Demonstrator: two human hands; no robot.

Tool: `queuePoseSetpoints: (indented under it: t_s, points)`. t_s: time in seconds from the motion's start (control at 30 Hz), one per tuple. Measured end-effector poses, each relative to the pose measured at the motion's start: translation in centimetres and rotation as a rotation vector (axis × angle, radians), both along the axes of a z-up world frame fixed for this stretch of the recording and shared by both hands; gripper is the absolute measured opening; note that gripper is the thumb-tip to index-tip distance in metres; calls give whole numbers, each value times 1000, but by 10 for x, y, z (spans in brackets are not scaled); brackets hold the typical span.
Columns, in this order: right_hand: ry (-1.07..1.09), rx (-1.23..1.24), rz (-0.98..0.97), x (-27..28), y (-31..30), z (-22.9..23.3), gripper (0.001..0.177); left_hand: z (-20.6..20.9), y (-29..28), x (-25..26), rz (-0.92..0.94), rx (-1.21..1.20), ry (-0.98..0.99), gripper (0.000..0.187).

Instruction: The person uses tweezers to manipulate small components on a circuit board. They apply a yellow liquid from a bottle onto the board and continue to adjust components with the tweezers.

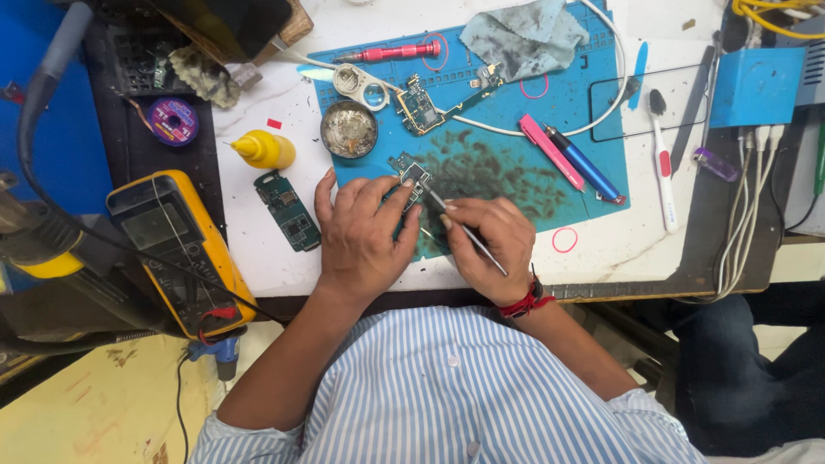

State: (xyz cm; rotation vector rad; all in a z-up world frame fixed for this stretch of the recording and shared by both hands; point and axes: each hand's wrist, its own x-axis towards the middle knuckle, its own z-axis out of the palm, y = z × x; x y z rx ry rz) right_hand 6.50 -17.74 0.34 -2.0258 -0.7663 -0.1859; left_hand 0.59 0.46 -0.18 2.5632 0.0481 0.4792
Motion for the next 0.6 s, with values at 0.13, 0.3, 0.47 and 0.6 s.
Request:
queuePoseSetpoints:
  t_s: [0.13, 0.3, 0.47, 0.6]
  points:
    - [25, -10, -72, -2, 0, -2, 16, -1, 0, 0, -3, 12, -10, 28]
    - [8, -5, -44, -3, -1, -1, 16, -1, 0, -1, -3, 9, -4, 27]
    - [-11, -16, -5, -4, -1, 1, 17, 0, 0, -2, 0, 16, 1, 28]
    - [-11, -11, -6, -4, -2, 2, 17, -1, -1, -1, 0, 18, -4, 27]
